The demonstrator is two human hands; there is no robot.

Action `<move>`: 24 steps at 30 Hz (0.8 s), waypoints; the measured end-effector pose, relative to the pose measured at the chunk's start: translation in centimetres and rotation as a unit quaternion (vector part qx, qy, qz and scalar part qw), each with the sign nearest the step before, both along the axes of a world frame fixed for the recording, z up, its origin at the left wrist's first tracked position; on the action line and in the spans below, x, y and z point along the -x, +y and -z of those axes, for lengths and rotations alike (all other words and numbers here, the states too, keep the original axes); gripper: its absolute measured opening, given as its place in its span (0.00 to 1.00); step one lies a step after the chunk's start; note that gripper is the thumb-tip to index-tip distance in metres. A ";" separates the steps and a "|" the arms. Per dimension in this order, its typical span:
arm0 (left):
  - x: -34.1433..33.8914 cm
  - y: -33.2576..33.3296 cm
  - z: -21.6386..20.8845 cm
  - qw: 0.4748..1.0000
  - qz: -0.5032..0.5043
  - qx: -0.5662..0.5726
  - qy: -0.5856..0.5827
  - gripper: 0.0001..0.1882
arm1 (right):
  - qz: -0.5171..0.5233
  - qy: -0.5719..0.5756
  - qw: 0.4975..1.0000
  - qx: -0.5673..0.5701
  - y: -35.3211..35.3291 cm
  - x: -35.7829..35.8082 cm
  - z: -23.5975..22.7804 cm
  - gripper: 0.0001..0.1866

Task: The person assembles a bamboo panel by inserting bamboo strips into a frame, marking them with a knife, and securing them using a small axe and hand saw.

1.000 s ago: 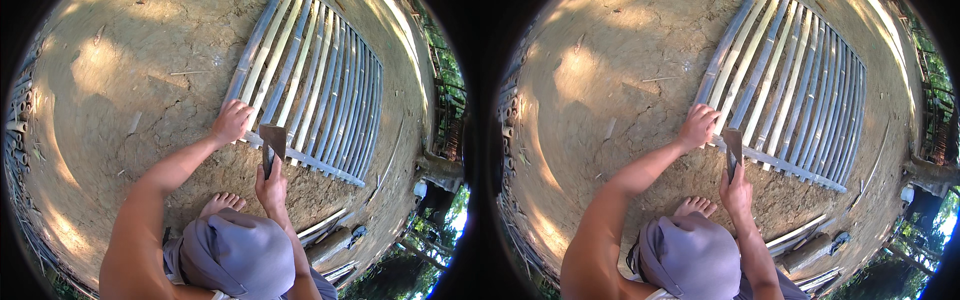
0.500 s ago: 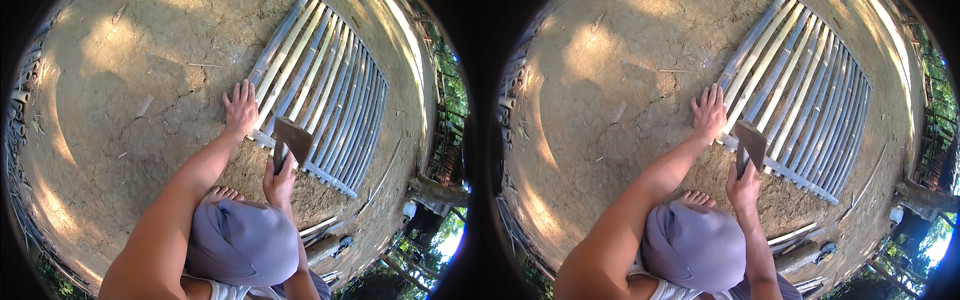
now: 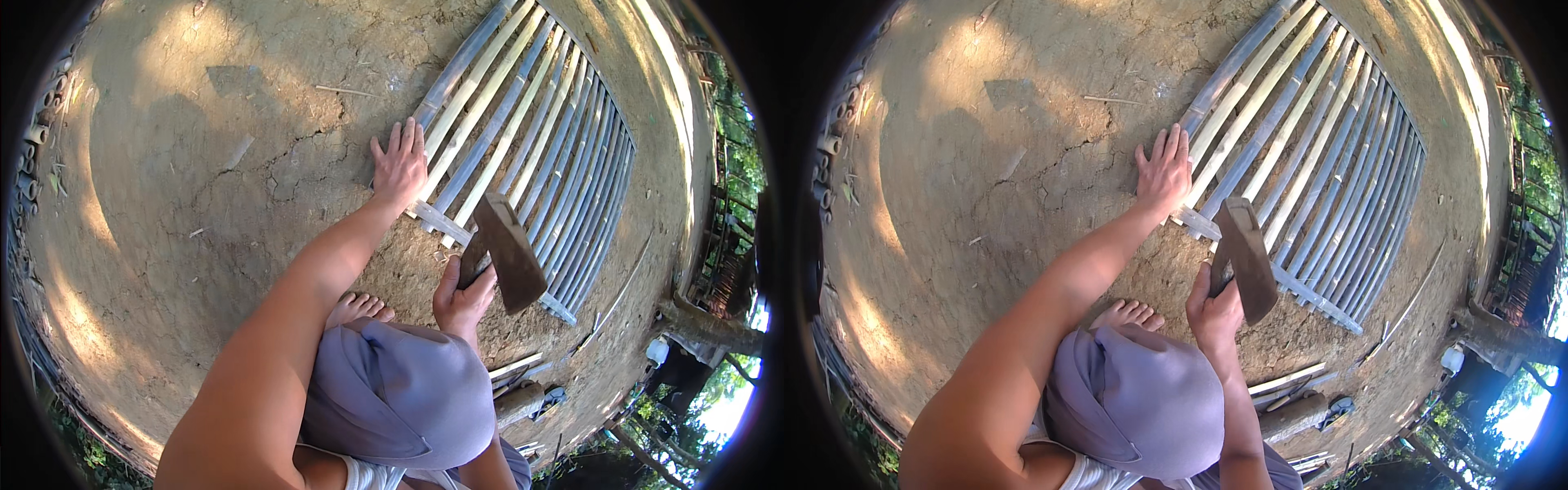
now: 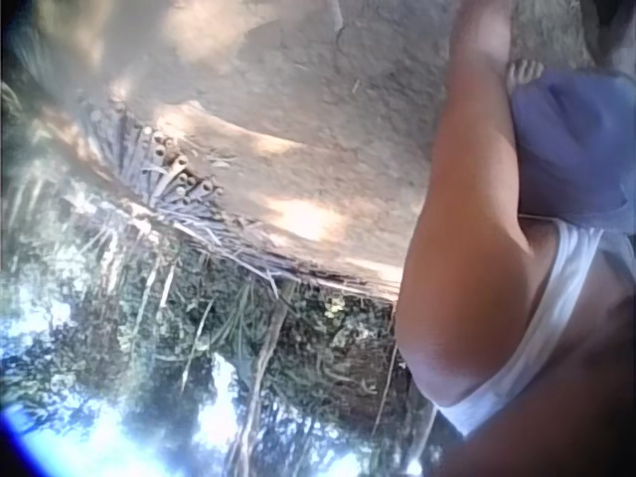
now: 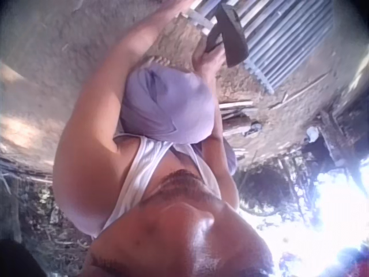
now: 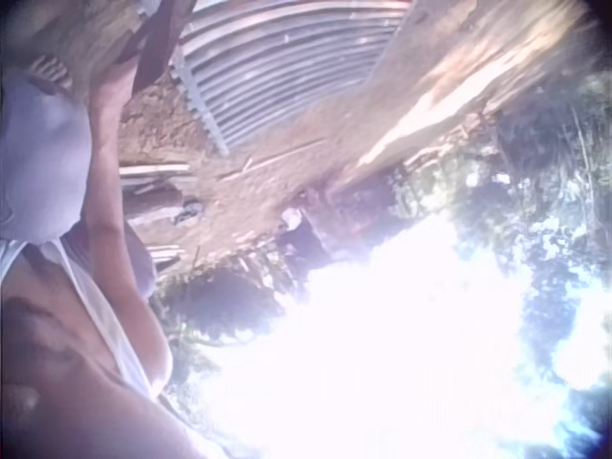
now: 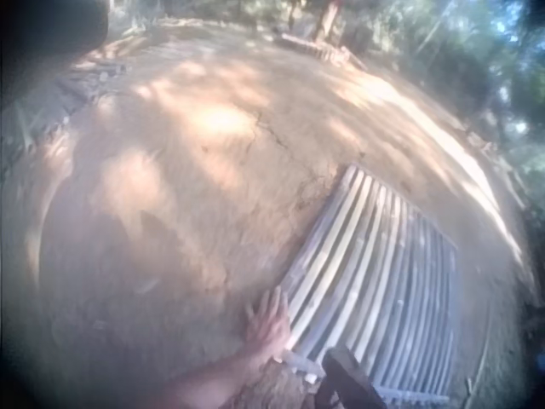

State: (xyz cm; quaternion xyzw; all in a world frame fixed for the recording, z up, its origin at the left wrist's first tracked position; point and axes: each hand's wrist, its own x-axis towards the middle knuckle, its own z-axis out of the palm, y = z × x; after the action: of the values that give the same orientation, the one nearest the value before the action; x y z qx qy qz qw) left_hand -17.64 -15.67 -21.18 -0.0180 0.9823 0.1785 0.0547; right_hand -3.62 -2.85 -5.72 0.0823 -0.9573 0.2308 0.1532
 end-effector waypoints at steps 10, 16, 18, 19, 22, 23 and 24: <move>-0.8 -0.6 0.7 1.000 -0.009 -0.007 0.009 0.31 | 0.060 -0.226 0.971 0.059 0.0 -1.1 0.3 0.30; 0.7 2.5 -1.2 0.999 0.020 -0.034 0.005 0.30 | 0.073 -0.298 0.950 -0.062 3.0 -3.0 5.3 0.32; 0.4 0.4 -0.4 1.000 0.009 -0.010 0.008 0.31 | 0.081 -0.350 0.931 -0.071 2.1 -2.3 6.1 0.33; 0.1 0.3 0.1 1.000 0.001 -0.006 0.016 0.31 | 0.064 -0.303 0.950 -0.046 1.8 -1.6 5.4 0.32; -0.1 -0.4 0.3 1.000 -0.006 -0.008 0.004 0.31 | 0.067 -0.173 0.981 0.050 0.2 -1.5 2.7 0.25; -0.1 -0.7 0.3 1.000 -0.007 -0.004 0.001 0.31 | 0.037 -0.102 0.994 0.026 -0.3 -1.5 2.5 0.26; 0.0 -0.4 0.1 1.000 -0.003 -0.007 -0.001 0.31 | 0.011 -0.028 1.000 -0.004 -0.4 -1.7 2.0 0.27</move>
State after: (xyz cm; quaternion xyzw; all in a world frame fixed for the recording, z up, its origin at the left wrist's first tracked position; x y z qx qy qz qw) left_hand -17.61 -16.04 -21.29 -0.0204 0.9809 0.1853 0.0555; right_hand -1.88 -3.22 -7.72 0.0653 -0.9630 0.2277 0.1283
